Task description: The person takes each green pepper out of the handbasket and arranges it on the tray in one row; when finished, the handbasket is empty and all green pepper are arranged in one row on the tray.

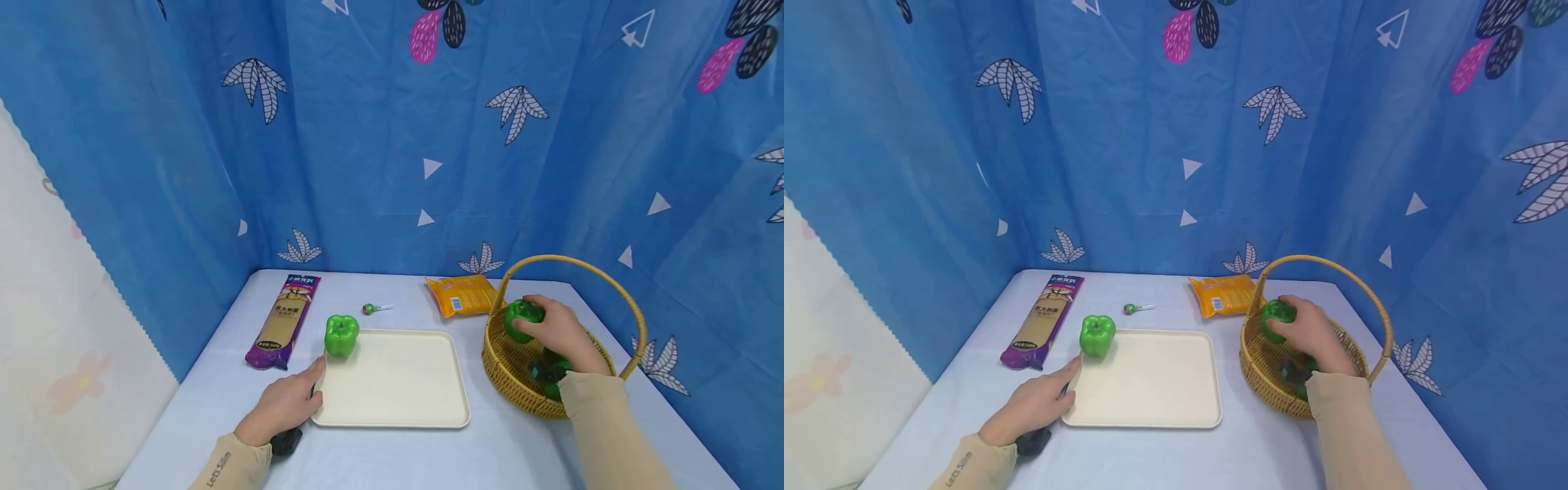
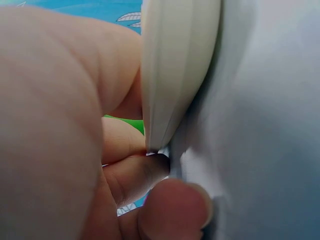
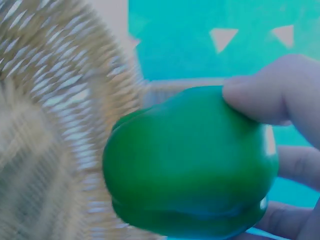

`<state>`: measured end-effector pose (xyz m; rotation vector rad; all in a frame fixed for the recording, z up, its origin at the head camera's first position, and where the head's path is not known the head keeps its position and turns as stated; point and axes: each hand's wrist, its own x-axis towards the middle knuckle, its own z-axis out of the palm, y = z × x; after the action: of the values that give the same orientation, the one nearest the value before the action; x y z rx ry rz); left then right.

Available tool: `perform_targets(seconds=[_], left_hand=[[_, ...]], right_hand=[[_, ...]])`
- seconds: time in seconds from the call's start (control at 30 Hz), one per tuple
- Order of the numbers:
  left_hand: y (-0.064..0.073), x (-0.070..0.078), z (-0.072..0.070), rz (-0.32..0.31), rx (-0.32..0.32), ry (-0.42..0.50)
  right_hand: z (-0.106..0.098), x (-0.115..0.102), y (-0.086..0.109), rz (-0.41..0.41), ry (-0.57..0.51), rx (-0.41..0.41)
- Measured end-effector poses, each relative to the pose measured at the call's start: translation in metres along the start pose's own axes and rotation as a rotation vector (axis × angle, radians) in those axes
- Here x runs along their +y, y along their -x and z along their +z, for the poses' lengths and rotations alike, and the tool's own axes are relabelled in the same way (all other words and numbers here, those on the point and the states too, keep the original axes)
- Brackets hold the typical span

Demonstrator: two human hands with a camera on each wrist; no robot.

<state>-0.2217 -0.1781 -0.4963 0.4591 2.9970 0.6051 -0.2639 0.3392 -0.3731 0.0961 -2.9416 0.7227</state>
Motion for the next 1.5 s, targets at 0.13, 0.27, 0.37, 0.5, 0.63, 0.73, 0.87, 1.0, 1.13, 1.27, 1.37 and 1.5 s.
perform_targets(seconds=[0.13,0.27,0.37,0.5,0.63,0.73,0.87,1.0,1.13,1.27,1.37,1.5], left_hand=[[0.001,-0.001,0.000,0.000,-0.003,-0.004],[0.000,-0.001,0.000,0.002,-0.005,-0.007],[0.000,-0.002,0.000,0.005,-0.004,-0.006],[0.000,0.000,0.001,0.011,0.003,-0.003],[0.002,-0.001,0.003,0.015,0.008,0.000],[0.003,0.000,0.003,0.019,0.005,0.007],[0.004,0.001,0.001,0.026,0.009,0.009],[0.005,0.000,-0.001,0.027,0.024,-0.007],[0.004,0.001,0.000,0.029,0.034,-0.020],[0.004,0.001,-0.001,0.030,0.035,-0.012],[0.004,0.002,-0.002,0.027,0.035,-0.010],[0.004,0.001,-0.002,0.020,0.030,-0.014]], right_hand=[[-0.008,-0.029,0.009,-0.022,0.017,0.032],[-0.003,-0.060,0.015,-0.055,0.001,0.052],[0.013,-0.082,0.015,-0.090,-0.048,0.044],[0.045,-0.110,0.008,-0.157,-0.133,0.009],[0.082,-0.135,-0.005,-0.234,-0.194,-0.048],[0.104,-0.149,-0.014,-0.309,-0.235,-0.093],[0.123,-0.164,-0.025,-0.408,-0.245,-0.133],[0.139,-0.175,-0.036,-0.455,-0.221,-0.163],[0.152,-0.179,-0.043,-0.473,-0.244,-0.207],[0.163,-0.178,-0.047,-0.473,-0.236,-0.238],[0.167,-0.178,-0.049,-0.474,-0.229,-0.262],[0.170,-0.177,-0.050,-0.482,-0.240,-0.291]])
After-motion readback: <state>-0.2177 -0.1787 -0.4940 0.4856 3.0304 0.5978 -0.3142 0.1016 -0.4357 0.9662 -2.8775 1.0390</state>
